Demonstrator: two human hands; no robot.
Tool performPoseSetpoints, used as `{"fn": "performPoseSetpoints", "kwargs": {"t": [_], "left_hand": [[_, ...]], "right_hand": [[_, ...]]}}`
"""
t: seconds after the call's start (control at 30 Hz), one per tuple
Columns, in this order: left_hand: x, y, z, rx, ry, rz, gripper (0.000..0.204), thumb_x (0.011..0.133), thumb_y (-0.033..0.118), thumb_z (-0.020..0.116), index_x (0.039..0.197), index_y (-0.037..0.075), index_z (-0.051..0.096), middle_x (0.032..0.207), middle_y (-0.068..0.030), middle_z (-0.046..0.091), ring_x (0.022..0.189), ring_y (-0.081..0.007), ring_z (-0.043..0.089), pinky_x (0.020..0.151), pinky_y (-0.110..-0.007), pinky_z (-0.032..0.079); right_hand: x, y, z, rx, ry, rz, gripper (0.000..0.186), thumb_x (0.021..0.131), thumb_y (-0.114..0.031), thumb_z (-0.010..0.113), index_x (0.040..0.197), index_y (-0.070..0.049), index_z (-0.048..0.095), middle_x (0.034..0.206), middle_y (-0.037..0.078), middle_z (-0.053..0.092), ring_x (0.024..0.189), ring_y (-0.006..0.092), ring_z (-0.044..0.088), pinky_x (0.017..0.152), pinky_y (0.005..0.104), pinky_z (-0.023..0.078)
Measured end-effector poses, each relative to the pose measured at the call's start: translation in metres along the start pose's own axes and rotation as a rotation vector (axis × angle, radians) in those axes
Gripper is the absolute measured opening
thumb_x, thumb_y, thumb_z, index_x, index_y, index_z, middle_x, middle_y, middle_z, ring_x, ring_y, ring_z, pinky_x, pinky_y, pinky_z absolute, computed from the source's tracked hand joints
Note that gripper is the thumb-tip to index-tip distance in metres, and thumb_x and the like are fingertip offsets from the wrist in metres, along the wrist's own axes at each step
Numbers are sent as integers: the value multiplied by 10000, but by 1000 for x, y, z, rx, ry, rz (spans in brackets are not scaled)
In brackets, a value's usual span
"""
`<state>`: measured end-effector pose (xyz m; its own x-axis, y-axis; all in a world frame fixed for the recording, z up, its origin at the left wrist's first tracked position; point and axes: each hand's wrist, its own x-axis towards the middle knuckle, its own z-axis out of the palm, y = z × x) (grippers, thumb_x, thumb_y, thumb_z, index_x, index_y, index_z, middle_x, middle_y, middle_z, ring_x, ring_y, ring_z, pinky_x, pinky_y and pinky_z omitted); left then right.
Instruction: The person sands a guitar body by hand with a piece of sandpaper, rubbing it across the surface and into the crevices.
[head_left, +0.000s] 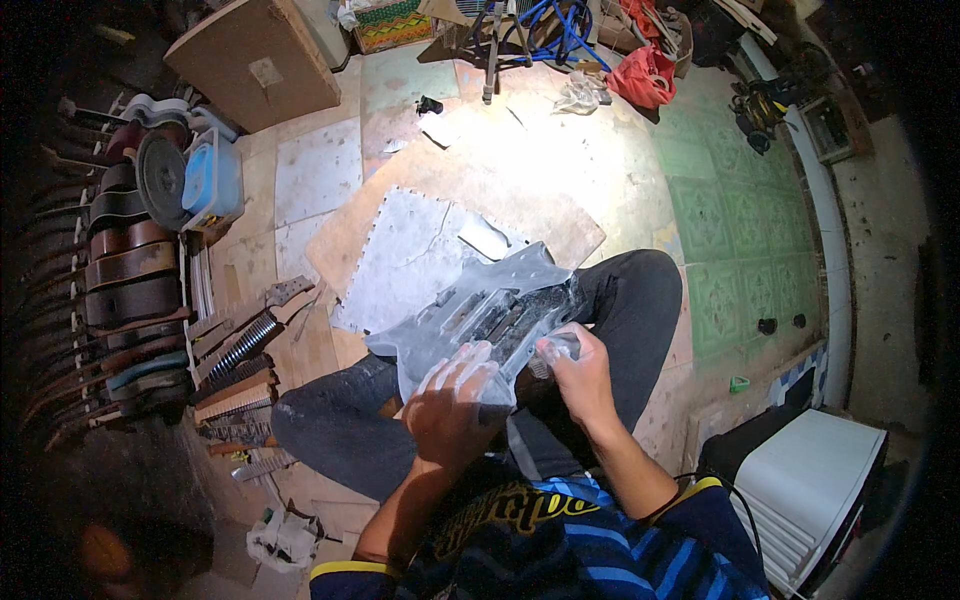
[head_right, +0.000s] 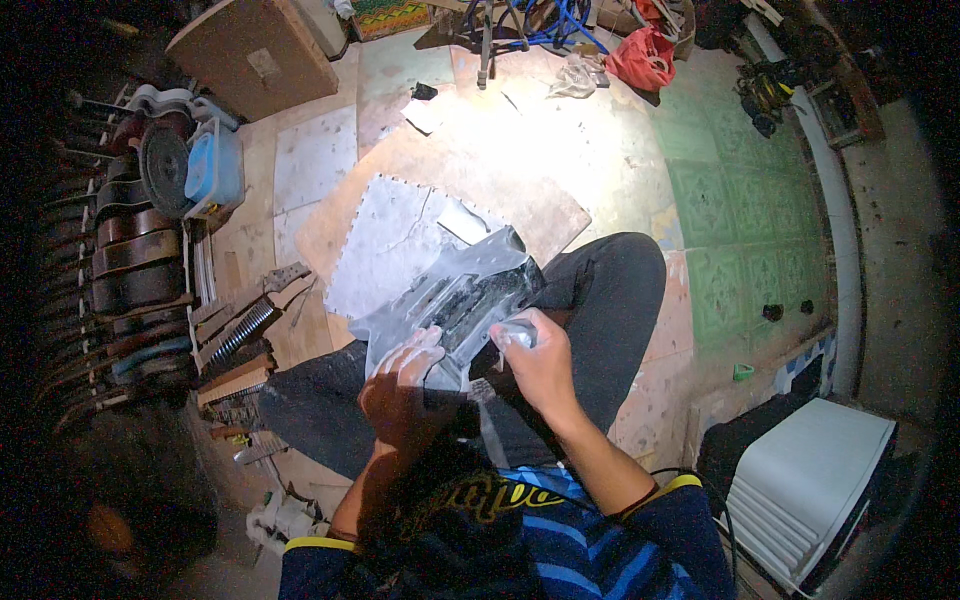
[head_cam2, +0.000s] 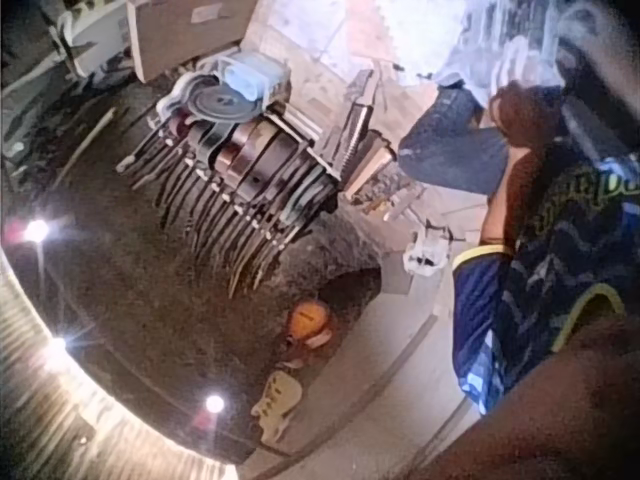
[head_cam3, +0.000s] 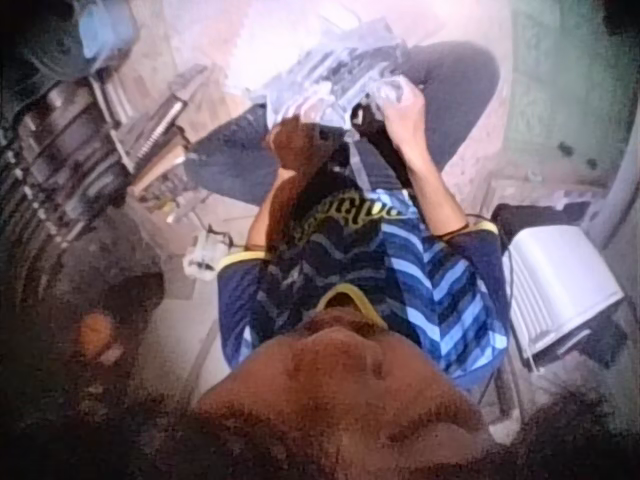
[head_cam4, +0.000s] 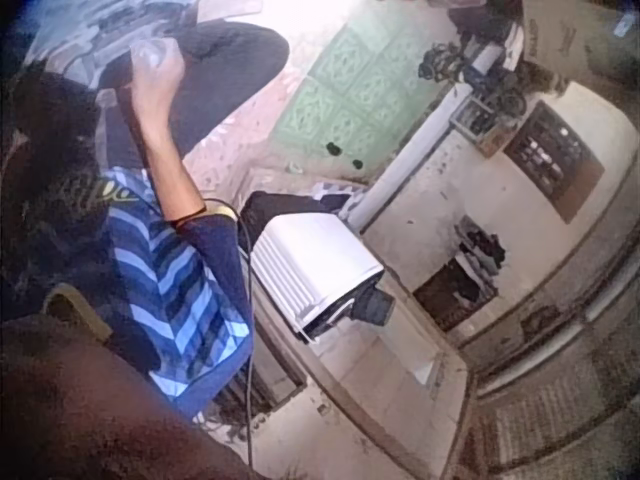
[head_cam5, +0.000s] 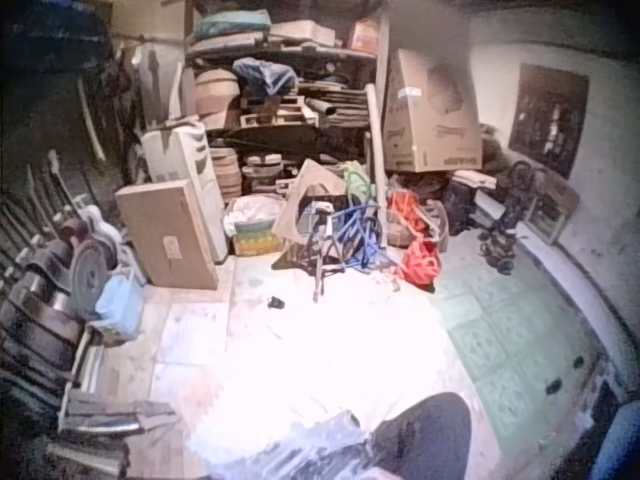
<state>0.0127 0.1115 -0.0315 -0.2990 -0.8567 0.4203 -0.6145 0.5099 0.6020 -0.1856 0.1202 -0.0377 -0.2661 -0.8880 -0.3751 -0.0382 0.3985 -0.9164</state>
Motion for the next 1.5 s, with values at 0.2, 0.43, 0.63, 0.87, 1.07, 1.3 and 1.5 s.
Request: {"fn": "performPoseSetpoints", "kwargs": {"t": [0.2, 0.43, 0.63, 0.87, 1.07, 1.3, 1.5], "left_hand": [[-7, -5, 5, 47, -3, -31, 541, 758, 278, 872, 1236, 145, 656, 1300, -100, 706, 1208, -286, 680, 1022, -427, 534], [4, -2, 1, 118, 33, 33, 402, 816, 339, 834, 1143, 153, 694, 1213, -91, 748, 1058, -265, 743, 910, -391, 583], [3, 0, 4, 178, 77, 44, 367, 855, 363, 796, 1136, 150, 697, 1135, -85, 772, 933, -258, 767, 807, -388, 600], [-1, -5, 7, 186, 94, 36, 383, 845, 366, 797, 1138, 140, 698, 1116, -96, 771, 920, -285, 764, 813, -397, 603], [-2, -8, 6, 170, 67, 11, 404, 837, 385, 798, 1137, 136, 690, 1166, -92, 754, 997, -281, 753, 858, -392, 600], [0, -7, 4, 128, 72, 19, 427, 819, 371, 825, 1147, 141, 678, 1201, -68, 745, 1064, -256, 743, 907, -374, 590], [-2, -6, 3, 152, 46, 11, 459, 788, 366, 842, 1165, 160, 681, 1220, -69, 733, 1085, -255, 728, 909, -381, 586]], "right_hand": [[-8, -8, 14, -98, 116, -128, 146, 940, -125, 736, 886, -32, 637, 797, -17, 611, 757, 72, 532, 700, 265, 451], [-6, -6, 11, 4, 149, -72, 209, 902, -127, 797, 814, -37, 630, 760, -5, 628, 708, 68, 540, 643, 283, 455], [2, -11, 6, 216, 116, 159, 244, 905, -155, 804, 780, -54, 621, 746, -29, 594, 714, 52, 503, 644, 270, 433], [-1, -13, 10, 192, 64, 125, 207, 931, -161, 787, 837, -49, 640, 740, -24, 591, 712, 42, 496, 641, 256, 426], [0, -20, 13, 268, 83, 143, 188, 928, -151, 790, 869, -45, 647, 789, -28, 617, 710, 45, 523, 639, 253, 439], [0, -9, 14, 203, 102, 51, 249, 909, -133, 808, 858, -81, 571, 749, -38, 568, 641, 38, 483, 572, 233, 401], [-1, -21, 19, 216, 87, 75, 290, 916, -114, 789, 802, -105, 523, 708, -40, 530, 592, 35, 447, 530, 225, 369]]}}
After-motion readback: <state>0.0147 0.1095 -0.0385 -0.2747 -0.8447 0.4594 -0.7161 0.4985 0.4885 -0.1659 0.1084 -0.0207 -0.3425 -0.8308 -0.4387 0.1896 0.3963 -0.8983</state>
